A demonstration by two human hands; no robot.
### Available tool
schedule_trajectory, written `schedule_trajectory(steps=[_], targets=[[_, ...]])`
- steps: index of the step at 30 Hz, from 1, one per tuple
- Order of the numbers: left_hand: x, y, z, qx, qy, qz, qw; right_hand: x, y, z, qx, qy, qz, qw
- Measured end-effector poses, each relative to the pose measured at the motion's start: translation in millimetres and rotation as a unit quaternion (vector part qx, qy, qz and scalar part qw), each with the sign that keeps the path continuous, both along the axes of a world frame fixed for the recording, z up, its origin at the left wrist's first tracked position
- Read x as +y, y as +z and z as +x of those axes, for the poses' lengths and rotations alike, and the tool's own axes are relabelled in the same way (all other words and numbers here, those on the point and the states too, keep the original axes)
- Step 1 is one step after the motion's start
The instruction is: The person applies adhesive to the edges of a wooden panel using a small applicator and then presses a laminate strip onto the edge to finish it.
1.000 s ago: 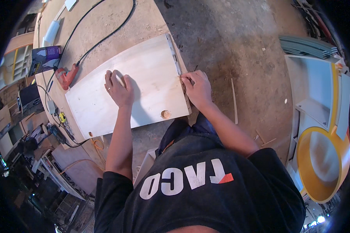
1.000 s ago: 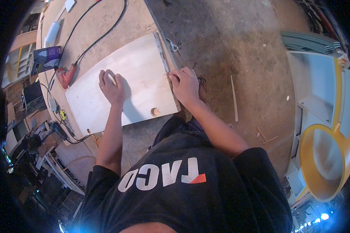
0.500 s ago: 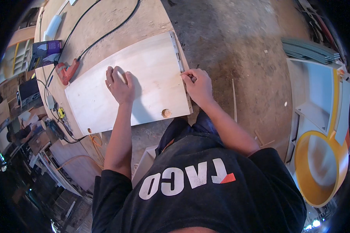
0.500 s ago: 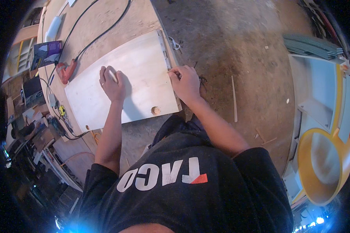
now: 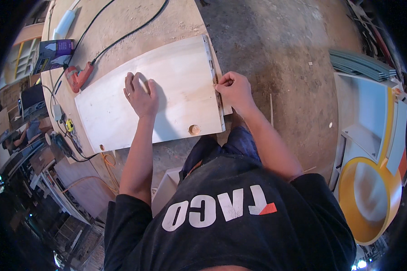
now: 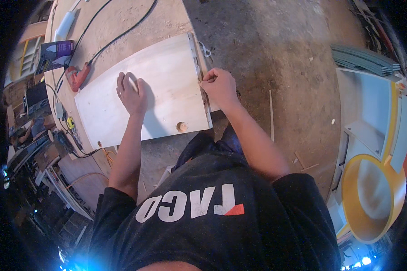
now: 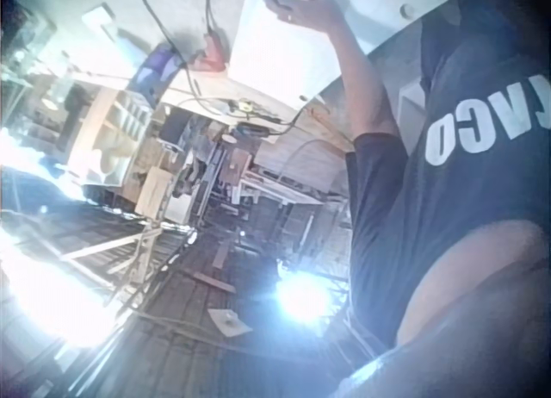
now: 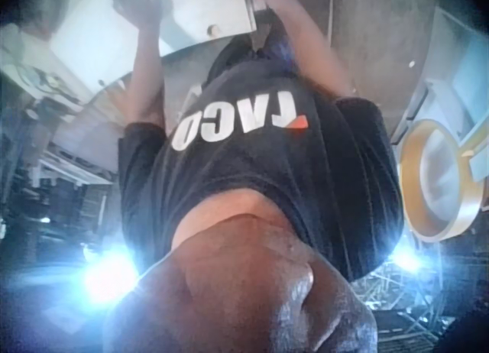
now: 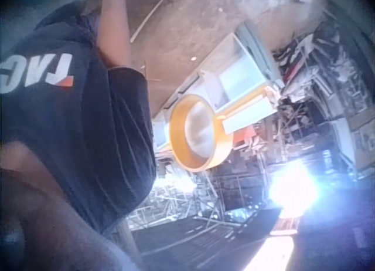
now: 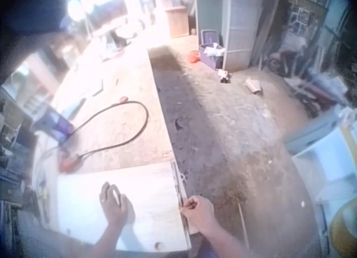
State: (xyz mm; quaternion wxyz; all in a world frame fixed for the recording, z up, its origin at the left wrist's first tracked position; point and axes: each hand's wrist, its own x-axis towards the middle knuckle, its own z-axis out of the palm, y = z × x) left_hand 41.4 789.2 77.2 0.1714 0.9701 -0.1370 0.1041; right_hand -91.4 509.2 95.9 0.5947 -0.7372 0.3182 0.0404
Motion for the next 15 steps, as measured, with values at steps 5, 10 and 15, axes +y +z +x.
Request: schedule_trajectory(steps=[5,10,15], targets=[[-1,-2,0,0.002,0.012,0.018,1.000,-4,4,-4,-0.003,0.035,-0.025,0.999],[0,-1,1,0.001,0.001,0.006,1.000,2,-1,-23,-0.065,-0.033,0.017,0.997],[-3,2,-1,-0.009,0.011,0.032,0.999,15,2,-34,-0.164,0.057,-0.161,0.972]])
